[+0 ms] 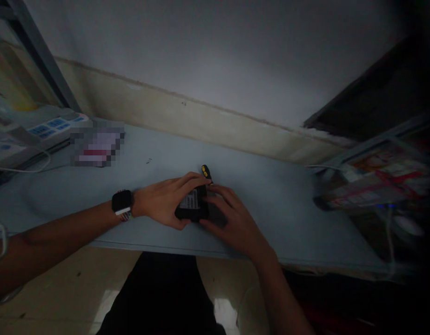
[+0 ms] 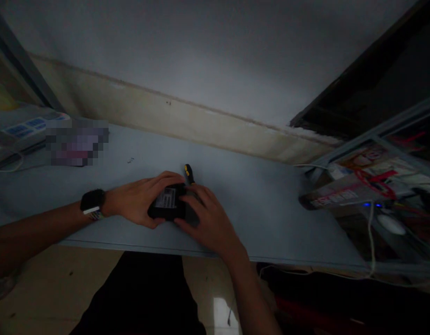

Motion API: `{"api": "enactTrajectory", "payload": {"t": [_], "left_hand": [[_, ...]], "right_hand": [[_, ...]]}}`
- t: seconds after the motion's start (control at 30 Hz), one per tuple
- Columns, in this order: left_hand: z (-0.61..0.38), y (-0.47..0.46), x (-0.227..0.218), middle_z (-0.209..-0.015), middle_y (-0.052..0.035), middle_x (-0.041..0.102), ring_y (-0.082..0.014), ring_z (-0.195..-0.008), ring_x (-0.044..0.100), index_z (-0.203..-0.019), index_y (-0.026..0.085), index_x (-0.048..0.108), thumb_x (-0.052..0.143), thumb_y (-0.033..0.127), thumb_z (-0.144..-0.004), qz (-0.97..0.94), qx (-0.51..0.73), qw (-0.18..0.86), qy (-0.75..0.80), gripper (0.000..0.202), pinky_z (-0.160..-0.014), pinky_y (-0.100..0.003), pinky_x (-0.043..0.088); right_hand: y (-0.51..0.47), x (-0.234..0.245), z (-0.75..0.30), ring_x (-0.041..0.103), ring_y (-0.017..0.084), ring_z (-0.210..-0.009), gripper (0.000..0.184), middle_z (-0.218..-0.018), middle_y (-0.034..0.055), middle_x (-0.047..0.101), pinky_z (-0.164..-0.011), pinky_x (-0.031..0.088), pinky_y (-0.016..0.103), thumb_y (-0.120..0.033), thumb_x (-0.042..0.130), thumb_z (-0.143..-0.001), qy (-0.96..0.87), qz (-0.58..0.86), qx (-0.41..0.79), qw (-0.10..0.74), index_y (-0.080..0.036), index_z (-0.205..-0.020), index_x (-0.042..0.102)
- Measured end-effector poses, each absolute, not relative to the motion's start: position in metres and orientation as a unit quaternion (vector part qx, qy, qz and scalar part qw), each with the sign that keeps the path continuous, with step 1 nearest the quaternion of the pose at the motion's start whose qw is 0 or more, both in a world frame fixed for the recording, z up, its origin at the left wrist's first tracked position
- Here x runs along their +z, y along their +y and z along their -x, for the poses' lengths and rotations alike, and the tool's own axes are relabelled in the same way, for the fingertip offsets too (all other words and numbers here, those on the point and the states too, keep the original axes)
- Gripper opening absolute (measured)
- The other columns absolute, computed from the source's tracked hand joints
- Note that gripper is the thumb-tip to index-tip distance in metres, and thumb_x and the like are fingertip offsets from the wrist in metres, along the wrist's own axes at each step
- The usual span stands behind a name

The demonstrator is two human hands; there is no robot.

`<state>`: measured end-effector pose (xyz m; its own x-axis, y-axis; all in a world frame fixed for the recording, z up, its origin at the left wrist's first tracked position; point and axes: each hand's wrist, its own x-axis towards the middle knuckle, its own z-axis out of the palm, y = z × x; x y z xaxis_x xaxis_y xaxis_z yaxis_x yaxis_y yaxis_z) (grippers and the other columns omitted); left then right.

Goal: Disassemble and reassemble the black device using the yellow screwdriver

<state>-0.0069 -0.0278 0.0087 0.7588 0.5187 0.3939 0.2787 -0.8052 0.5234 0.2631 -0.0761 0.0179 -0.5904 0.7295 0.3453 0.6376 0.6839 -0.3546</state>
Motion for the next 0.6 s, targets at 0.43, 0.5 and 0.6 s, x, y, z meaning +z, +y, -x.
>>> {"api": "enactTrajectory", "payload": {"t": [0.43, 0.5, 0.6], "left_hand": [[0.012, -0.021, 0.006, -0.164, -0.0216, 0.044, -0.0404, -0.148, 0.055, -0.167, 0.024, 0.023, 0.086, 0.032, -0.073, -0.913, 0.268, 0.224, 0.211, 0.113, -0.116, -0.053, 0.056], [0.013, -0.021, 0.006, -0.165, -0.0210, 0.045, -0.0406, -0.150, 0.054, -0.168, 0.025, 0.024, 0.087, 0.033, -0.073, -0.915, 0.266, 0.217, 0.210, 0.114, -0.118, -0.054, 0.054], [0.014, -0.022, 0.007, -0.167, -0.0209, 0.043, -0.0403, -0.149, 0.054, -0.170, 0.026, 0.023, 0.087, 0.033, -0.074, -0.914, 0.263, 0.225, 0.210, 0.115, -0.118, -0.054, 0.054]], "right_hand": [[-0.041, 0.034, -0.243, 0.075, 0.040, -0.120, 0.042, -0.133, 0.0217, 0.077, -0.099, 0.066, 0.058, -0.041, 0.073, -0.089, -0.962, 0.249, 0.004, 0.115, -0.018, -0.124, 0.074], [-0.040, 0.032, -0.242, 0.077, 0.040, -0.114, 0.039, -0.127, 0.0223, 0.079, -0.093, 0.068, 0.056, -0.041, 0.071, -0.090, -0.965, 0.236, -0.016, 0.114, -0.017, -0.121, 0.075], [-0.039, 0.030, -0.241, 0.078, 0.037, -0.111, 0.036, -0.125, 0.0190, 0.080, -0.089, 0.068, 0.052, -0.040, 0.070, -0.089, -0.963, 0.236, -0.009, 0.130, -0.021, -0.118, 0.076]]}}
